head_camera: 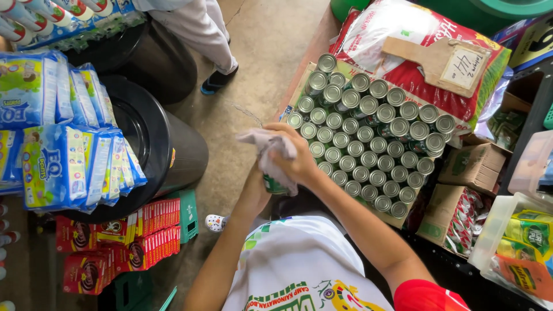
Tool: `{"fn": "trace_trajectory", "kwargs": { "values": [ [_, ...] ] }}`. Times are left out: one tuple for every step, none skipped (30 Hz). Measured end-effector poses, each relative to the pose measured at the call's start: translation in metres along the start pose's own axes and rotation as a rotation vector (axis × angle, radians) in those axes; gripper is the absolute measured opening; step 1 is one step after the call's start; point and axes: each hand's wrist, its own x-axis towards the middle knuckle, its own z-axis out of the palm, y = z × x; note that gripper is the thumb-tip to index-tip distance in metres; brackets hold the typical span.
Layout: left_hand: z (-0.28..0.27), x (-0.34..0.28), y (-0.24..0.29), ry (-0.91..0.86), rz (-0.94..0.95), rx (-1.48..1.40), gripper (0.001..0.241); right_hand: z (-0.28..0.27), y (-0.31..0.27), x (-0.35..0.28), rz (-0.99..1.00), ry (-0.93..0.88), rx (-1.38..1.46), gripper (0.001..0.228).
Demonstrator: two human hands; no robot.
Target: Cleaning canned goods with a cloth and organizing them on grocery store shelves.
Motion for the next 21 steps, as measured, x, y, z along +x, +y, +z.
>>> {"fn": "trace_trajectory", "kwargs": {
  "values": [
    [-0.001,0.003,0.008,0.004,0.001,-0.043,0.065,0.001,-0.003,-0.002,-0.162,-0.059,0.073,0.039],
    [0.001,0.002,0.011,0.003,0.004,-0.043,0.065,0.002,-0.014,-0.004,-0.164,-0.060,0.072,0.039],
    [0.003,0.003,0.014,0.006,0.001,-0.024,0.063,0.003,-0.025,-0.004,-0.313,-0.043,-0.013,0.058],
    [0.005,0.004,0.018,0.009,-0.001,-0.005,0.061,0.004,-0.035,-0.005,-0.461,-0.026,-0.099,0.078],
    [0.005,0.003,0.015,0.012,-0.001,-0.006,0.061,0.004,-0.037,-0.006,-0.460,-0.029,-0.097,0.078],
    [0.005,0.001,0.011,0.007,0.018,0.046,0.060,0.004,-0.038,-0.007,-0.483,0.013,-0.163,0.080],
    [0.004,0.002,0.009,-0.003,0.036,0.100,0.058,0.004,-0.039,-0.007,-0.509,0.058,-0.231,0.081],
    [-0.002,0.003,0.003,-0.004,0.037,0.102,0.058,0.002,-0.036,-0.004,-0.510,0.059,-0.231,0.081],
    [-0.007,0.006,-0.002,-0.004,0.053,0.137,0.057,0.000,-0.032,-0.001,-0.500,0.050,-0.214,0.075],
    [-0.012,0.008,-0.008,-0.005,0.070,0.172,0.056,-0.003,-0.029,0.003,-0.490,0.040,-0.198,0.069],
    [-0.009,0.008,-0.008,-0.007,0.069,0.171,0.056,-0.004,-0.028,0.003,-0.489,0.041,-0.201,0.069],
    [-0.007,0.007,-0.009,0.018,0.097,0.260,0.055,-0.005,-0.026,0.004,-0.492,0.067,-0.249,0.058],
    [-0.004,0.008,-0.008,0.045,0.130,0.349,0.054,-0.005,-0.025,0.005,-0.497,0.091,-0.295,0.047],
    [-0.013,0.009,-0.017,0.044,0.133,0.348,0.054,-0.005,-0.021,0.006,-0.500,0.090,-0.296,0.047],
    [-0.022,0.009,-0.026,0.066,0.151,0.382,0.051,-0.003,-0.018,0.006,-0.490,0.116,-0.322,0.042],
    [-0.031,0.009,-0.035,0.089,0.169,0.416,0.049,-0.002,-0.014,0.005,-0.480,0.141,-0.347,0.038],
    [-0.031,0.009,-0.035,0.091,0.171,0.417,0.049,-0.002,-0.008,0.005,-0.482,0.140,-0.344,0.038],
    [-0.030,0.009,-0.036,0.132,0.131,0.373,0.050,-0.002,-0.002,0.004,-0.455,0.124,-0.343,0.032],
    [-0.029,0.010,-0.037,0.171,0.090,0.326,0.051,-0.003,0.004,0.004,-0.429,0.108,-0.342,0.028],
    [-0.022,0.006,-0.032,0.172,0.093,0.327,0.051,0.000,0.013,0.002,-0.431,0.106,-0.341,0.028],
    [-0.014,0.003,-0.027,0.188,0.083,0.319,0.053,0.002,0.022,0.001,-0.300,0.075,-0.286,0.020]
  ]
}}
